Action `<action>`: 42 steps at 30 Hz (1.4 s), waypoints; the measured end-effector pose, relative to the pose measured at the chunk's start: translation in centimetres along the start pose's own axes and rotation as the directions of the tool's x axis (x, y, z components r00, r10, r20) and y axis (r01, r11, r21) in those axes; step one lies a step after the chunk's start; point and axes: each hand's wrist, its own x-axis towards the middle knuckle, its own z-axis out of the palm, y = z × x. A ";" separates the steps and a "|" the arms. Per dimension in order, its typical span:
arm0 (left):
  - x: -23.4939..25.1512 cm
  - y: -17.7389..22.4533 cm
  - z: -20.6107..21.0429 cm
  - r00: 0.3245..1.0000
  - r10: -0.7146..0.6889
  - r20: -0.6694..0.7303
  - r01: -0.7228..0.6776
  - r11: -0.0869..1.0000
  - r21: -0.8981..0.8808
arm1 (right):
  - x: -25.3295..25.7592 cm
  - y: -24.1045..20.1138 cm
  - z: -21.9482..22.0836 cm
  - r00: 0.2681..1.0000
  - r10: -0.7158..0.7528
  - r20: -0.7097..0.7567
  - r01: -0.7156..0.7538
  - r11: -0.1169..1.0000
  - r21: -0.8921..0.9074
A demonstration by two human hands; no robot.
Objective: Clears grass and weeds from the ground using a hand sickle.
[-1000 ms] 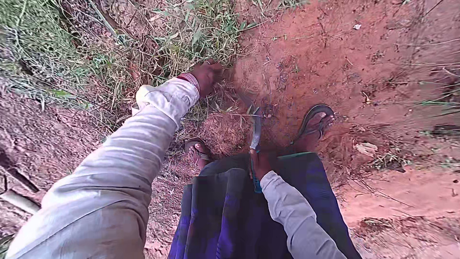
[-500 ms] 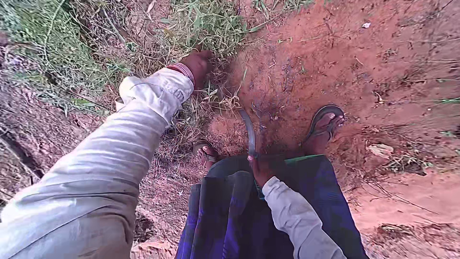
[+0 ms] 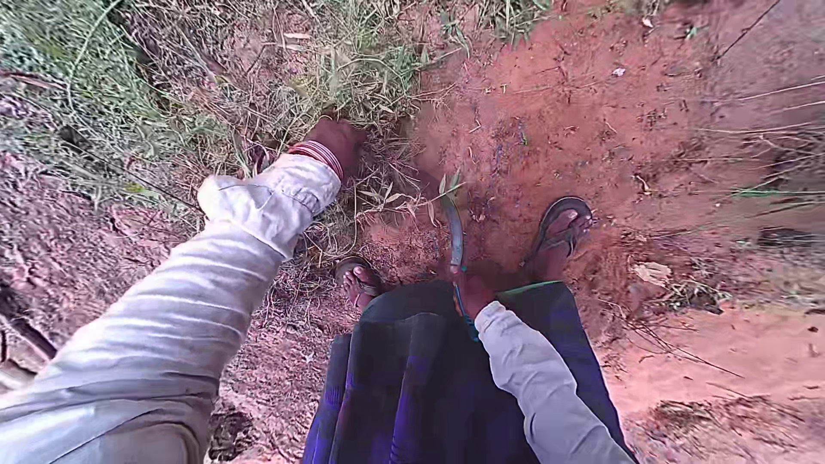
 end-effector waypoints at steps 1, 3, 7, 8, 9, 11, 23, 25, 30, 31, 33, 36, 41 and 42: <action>-0.2 -0.6 0.3 0.999 0.012 -0.045 -0.015 0.997 -0.071 | -1.2 1.2 -0.2 1.000 -0.020 -0.015 0.020 1.000 -0.010; -0.9 -2.4 0.6 0.995 0.001 -0.099 -0.017 0.987 -0.161 | -2.1 1.3 0.9 0.984 -0.102 -0.145 0.124 0.980 0.155; -0.1 -2.2 0.2 0.991 0.049 -0.125 -0.073 0.978 -0.194 | 4.2 -5.6 -2.3 0.927 -0.222 -0.301 0.295 0.929 0.224; -0.5 -3.0 -0.1 0.991 0.037 -0.125 -0.060 0.982 -0.177 | 6.5 -7.6 -1.4 0.933 -0.258 -0.253 0.296 0.947 0.123; -0.8 -3.2 -0.3 0.992 0.038 -0.124 -0.059 0.984 -0.168 | 7.7 -9.1 -0.6 0.944 -0.267 -0.193 0.280 0.959 0.041; -1.1 -2.6 -0.5 0.991 0.068 -0.118 -0.087 0.982 -0.167 | 6.8 -9.3 0.2 0.967 -0.204 -0.152 0.206 0.978 0.004; -8.8 -15.8 5.8 0.921 -0.215 -0.326 0.029 0.870 -0.492 | 2.0 -8.9 -1.6 0.932 -0.204 -0.300 0.273 0.939 0.210; -9.2 -15.3 5.5 0.945 -0.224 -0.238 0.063 0.840 -0.539 | 4.3 -9.5 -0.9 0.954 -0.170 -0.245 0.204 0.971 0.122; -11.0 -15.6 6.7 0.950 -0.232 -0.206 0.052 0.773 -0.632 | 1.9 -2.2 3.4 0.995 -0.096 -0.038 0.088 0.981 -0.175; -12.2 -16.2 7.2 0.952 -0.233 -0.199 0.051 0.761 -0.647 | 0.0 -0.6 3.6 0.994 -0.106 -0.037 0.098 0.981 -0.165; -14.0 -17.6 7.8 0.937 -0.275 -0.214 0.054 0.721 -0.691 | -2.3 0.1 3.6 0.972 -0.197 -0.127 0.188 0.979 -0.081; -14.7 -17.7 8.4 0.921 -0.345 -0.184 0.071 0.611 -0.788 | -1.6 -4.4 2.9 0.953 -0.210 -0.217 0.250 0.952 0.175; -15.2 -13.9 5.8 0.904 -0.414 -0.102 0.227 0.670 -0.706 | 8.1 -16.6 4.9 0.956 -0.291 -0.019 0.280 0.934 -0.220; -13.1 -9.3 3.4 0.637 -0.761 0.122 0.595 0.386 -0.705 | 8.7 -17.0 6.0 0.970 -0.240 0.043 0.241 0.918 -0.316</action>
